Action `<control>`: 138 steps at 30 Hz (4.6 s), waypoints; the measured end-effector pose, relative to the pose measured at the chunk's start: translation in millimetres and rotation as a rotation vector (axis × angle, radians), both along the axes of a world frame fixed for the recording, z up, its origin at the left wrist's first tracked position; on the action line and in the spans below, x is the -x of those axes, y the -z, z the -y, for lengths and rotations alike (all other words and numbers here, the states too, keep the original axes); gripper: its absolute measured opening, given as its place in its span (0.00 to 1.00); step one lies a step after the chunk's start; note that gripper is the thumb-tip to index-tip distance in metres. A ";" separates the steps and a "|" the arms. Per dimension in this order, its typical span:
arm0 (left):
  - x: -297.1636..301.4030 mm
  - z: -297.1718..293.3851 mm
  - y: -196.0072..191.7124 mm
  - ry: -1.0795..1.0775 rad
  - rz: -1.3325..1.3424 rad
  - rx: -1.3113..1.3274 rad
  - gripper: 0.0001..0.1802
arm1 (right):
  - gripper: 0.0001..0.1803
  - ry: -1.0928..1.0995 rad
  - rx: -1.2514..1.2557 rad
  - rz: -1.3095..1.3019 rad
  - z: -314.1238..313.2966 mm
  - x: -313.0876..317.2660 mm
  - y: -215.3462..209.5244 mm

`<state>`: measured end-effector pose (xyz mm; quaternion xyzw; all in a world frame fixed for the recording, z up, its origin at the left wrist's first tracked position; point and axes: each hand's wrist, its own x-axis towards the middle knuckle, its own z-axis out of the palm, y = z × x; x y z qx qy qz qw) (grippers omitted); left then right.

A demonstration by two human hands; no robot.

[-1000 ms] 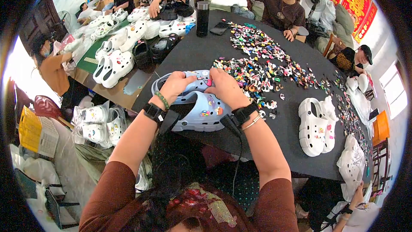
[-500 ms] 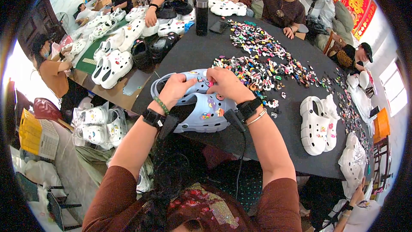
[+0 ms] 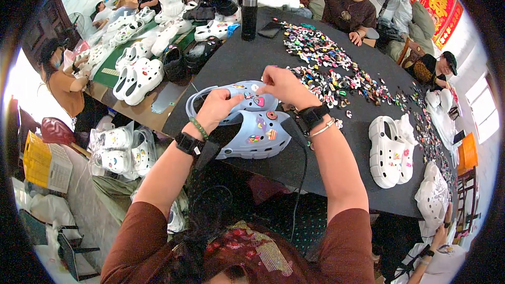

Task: Attaching decorative charms to foam clog-style shoes while working at a communal table.

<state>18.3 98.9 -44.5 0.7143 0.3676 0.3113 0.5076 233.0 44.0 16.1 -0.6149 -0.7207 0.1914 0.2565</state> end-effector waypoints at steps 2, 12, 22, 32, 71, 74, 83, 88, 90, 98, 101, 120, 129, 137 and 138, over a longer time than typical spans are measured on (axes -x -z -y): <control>-0.7 2.9 -4.3 -0.007 -0.043 0.003 0.15 | 0.22 0.008 -0.054 0.072 -7.0 -6.9 3.2; 0.1 -3.8 6.3 -0.008 -0.092 -0.068 0.16 | 0.16 -0.166 0.011 -0.012 -34.6 -10.6 17.3; 1.1 -3.5 3.5 -0.034 -0.111 -0.047 0.16 | 0.06 -0.210 -0.214 -0.007 -36.7 -9.1 38.8; 1.5 -2.4 5.5 -0.009 -0.073 -0.073 0.17 | 0.20 -0.244 -0.025 -0.114 -26.8 -18.5 32.4; 2.5 -14.1 20.4 0.050 -0.017 0.060 0.11 | 0.11 0.205 0.041 -0.185 -56.4 -2.9 32.3; -1.7 -7.7 14.5 0.022 -0.085 0.008 0.13 | 0.14 0.226 0.059 -0.430 -51.5 -13.1 40.2; 3.7 1.4 -0.4 -0.014 -0.110 -0.055 0.20 | 0.10 0.378 -0.128 -0.546 6.6 -67.4 29.1; 0.1 -1.3 -7.0 -0.065 -0.166 -0.122 0.29 | 0.12 0.497 -0.180 -0.002 47.7 -117.2 43.3; 0.6 -4.5 -11.5 -0.083 -0.280 -0.202 0.33 | 0.17 0.474 -0.274 0.214 62.3 -117.8 49.1; 18.0 21.7 -3.6 -0.173 -0.238 -0.907 0.20 | 0.13 0.231 -0.412 0.117 109.1 -55.9 23.2; 24.0 51.4 -26.5 -0.222 -0.167 -1.038 0.18 | 0.15 0.087 -0.417 0.086 122.1 -30.7 13.2; -4.6 50.4 -23.2 0.422 0.032 0.574 0.18 | 0.29 -0.027 -0.254 -0.011 103.1 17.4 39.6; -5.3 45.1 3.0 0.362 0.068 0.543 0.20 | 0.25 -0.005 -0.204 -0.087 101.5 17.4 43.2; -4.0 46.2 1.2 0.398 0.107 0.568 0.19 | 0.16 0.069 -0.267 -0.141 111.2 24.8 45.6; -3.7 44.9 4.0 0.396 0.107 0.569 0.19 | 0.15 0.070 -0.310 -0.126 111.8 26.0 47.1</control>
